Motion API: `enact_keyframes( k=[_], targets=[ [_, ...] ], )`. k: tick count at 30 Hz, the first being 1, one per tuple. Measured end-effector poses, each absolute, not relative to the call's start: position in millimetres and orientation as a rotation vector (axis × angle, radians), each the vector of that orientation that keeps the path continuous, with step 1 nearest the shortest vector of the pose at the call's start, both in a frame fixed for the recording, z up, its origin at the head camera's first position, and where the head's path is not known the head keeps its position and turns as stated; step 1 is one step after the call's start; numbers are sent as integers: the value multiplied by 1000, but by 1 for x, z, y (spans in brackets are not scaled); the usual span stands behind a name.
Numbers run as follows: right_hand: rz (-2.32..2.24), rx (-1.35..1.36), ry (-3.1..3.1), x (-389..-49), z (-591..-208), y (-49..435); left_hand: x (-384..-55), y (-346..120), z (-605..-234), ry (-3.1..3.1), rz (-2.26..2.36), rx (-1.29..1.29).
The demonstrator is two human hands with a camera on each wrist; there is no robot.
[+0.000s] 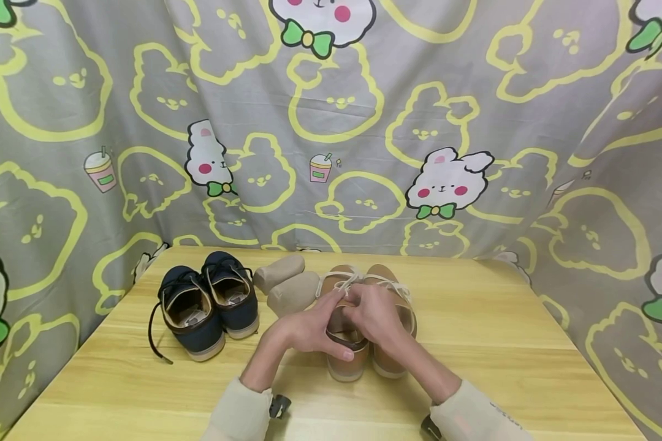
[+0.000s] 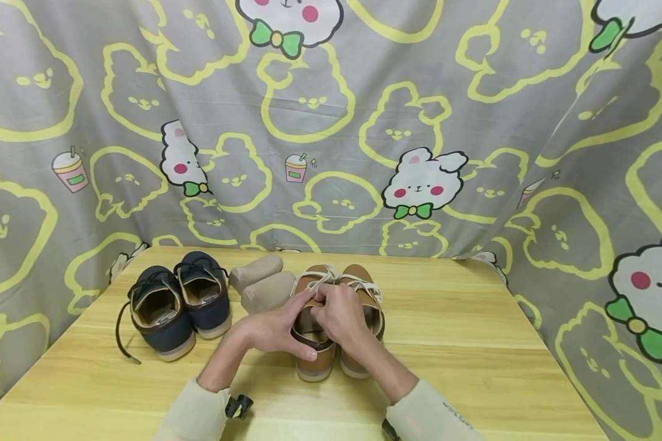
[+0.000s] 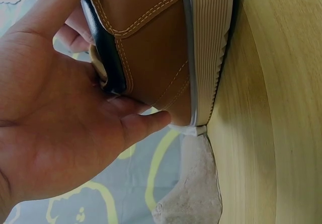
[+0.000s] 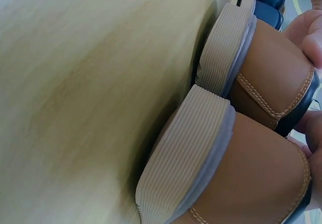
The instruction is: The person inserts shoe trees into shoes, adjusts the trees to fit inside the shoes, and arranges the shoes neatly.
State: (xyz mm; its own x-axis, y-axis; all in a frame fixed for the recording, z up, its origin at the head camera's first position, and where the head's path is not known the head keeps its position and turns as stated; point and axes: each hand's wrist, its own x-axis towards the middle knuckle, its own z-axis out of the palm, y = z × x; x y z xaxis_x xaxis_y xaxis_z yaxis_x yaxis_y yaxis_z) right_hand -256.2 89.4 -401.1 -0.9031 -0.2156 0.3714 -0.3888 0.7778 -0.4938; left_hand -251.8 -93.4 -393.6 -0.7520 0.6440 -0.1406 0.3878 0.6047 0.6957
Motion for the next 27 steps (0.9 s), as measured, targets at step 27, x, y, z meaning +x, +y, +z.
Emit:
enact_keyframes(
  k=[27],
  targets=[
    [781,503,-2643,-261,-402,87,-252,-91,-391,2456,958,812]
  ],
)
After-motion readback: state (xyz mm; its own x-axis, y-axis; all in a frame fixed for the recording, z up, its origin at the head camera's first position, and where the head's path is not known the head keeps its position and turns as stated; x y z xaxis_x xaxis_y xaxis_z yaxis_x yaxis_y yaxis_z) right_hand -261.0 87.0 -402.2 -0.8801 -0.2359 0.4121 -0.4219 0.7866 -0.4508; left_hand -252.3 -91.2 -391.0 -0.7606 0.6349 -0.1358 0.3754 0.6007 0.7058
